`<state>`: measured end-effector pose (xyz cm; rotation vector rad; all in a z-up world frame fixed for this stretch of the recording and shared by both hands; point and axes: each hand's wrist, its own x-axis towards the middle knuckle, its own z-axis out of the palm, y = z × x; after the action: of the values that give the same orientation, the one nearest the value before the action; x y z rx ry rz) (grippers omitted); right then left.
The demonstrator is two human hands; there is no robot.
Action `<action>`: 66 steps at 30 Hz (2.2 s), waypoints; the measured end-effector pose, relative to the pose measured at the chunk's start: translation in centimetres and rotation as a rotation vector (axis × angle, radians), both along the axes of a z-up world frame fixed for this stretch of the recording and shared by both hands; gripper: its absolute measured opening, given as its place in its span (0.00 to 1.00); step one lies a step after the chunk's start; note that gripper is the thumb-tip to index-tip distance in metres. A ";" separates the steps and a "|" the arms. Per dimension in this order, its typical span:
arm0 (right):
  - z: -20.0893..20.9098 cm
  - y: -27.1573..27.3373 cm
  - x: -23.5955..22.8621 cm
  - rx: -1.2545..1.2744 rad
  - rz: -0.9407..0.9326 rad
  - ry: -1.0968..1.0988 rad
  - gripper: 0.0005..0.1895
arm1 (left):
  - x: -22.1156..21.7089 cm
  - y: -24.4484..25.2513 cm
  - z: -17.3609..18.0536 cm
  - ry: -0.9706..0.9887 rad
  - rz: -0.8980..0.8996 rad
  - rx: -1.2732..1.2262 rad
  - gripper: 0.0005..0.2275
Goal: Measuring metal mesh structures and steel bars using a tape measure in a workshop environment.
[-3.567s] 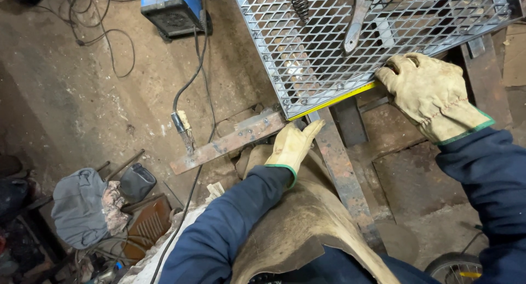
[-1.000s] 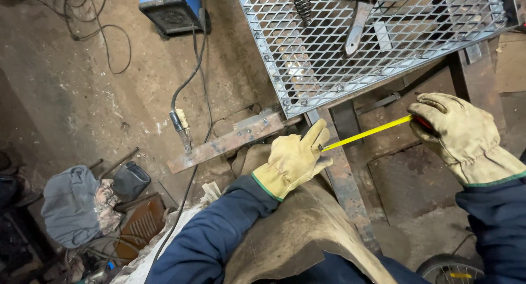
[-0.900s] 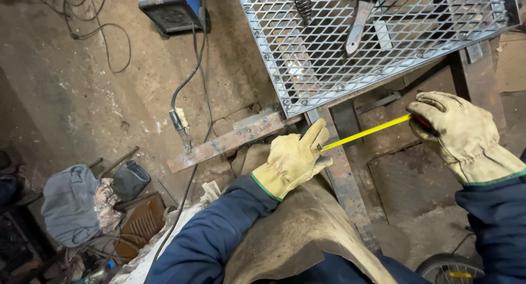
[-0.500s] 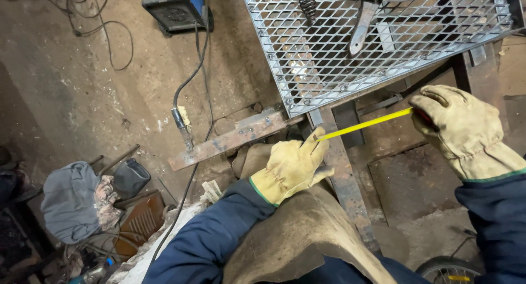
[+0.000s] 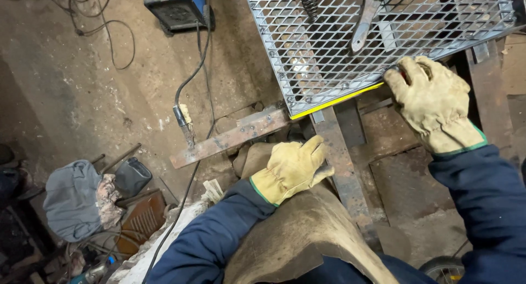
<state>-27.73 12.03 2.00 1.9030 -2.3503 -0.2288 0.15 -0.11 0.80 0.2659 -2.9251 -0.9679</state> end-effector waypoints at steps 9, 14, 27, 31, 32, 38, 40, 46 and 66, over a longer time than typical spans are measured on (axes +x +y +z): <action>0.4 -1.2 -0.4 0.062 -0.111 -0.139 0.13 | 0.0 -0.1 0.0 0.067 0.048 -0.024 0.16; 0.9 -1.3 -0.7 0.113 -0.036 -0.067 0.15 | -0.2 -0.5 0.7 0.085 0.067 -0.013 0.16; 0.6 -0.9 -0.7 0.056 -0.017 -0.075 0.15 | -0.4 -0.8 0.5 0.099 0.097 -0.019 0.15; 0.7 -1.1 -0.7 0.064 0.051 -0.003 0.16 | -0.4 -0.9 0.7 0.090 0.100 -0.016 0.15; 0.9 -1.2 -0.6 0.069 0.051 0.002 0.16 | -0.4 -0.9 0.7 0.083 0.100 -0.014 0.15; 0.5 -1.1 -0.9 0.088 0.042 0.000 0.18 | -0.4 -1.2 1.3 0.076 0.086 0.008 0.13; 0.2 -1.0 -0.8 0.100 0.040 0.003 0.18 | -0.4 -1.4 1.9 0.078 0.074 0.013 0.13; 1.5 1.3 4.5 0.026 -0.108 -0.386 0.24 | 0.4 -1.3 3.7 -0.107 0.018 0.152 0.09; -1.1 0.8 22.0 -0.815 -1.101 -1.499 0.12 | 0.8 -2.2 5.1 0.013 -0.040 0.376 0.37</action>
<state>-5.75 12.79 0.94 0.0109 -2.9167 2.2834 0.96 -2.28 5.92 0.2135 -2.7247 -1.5168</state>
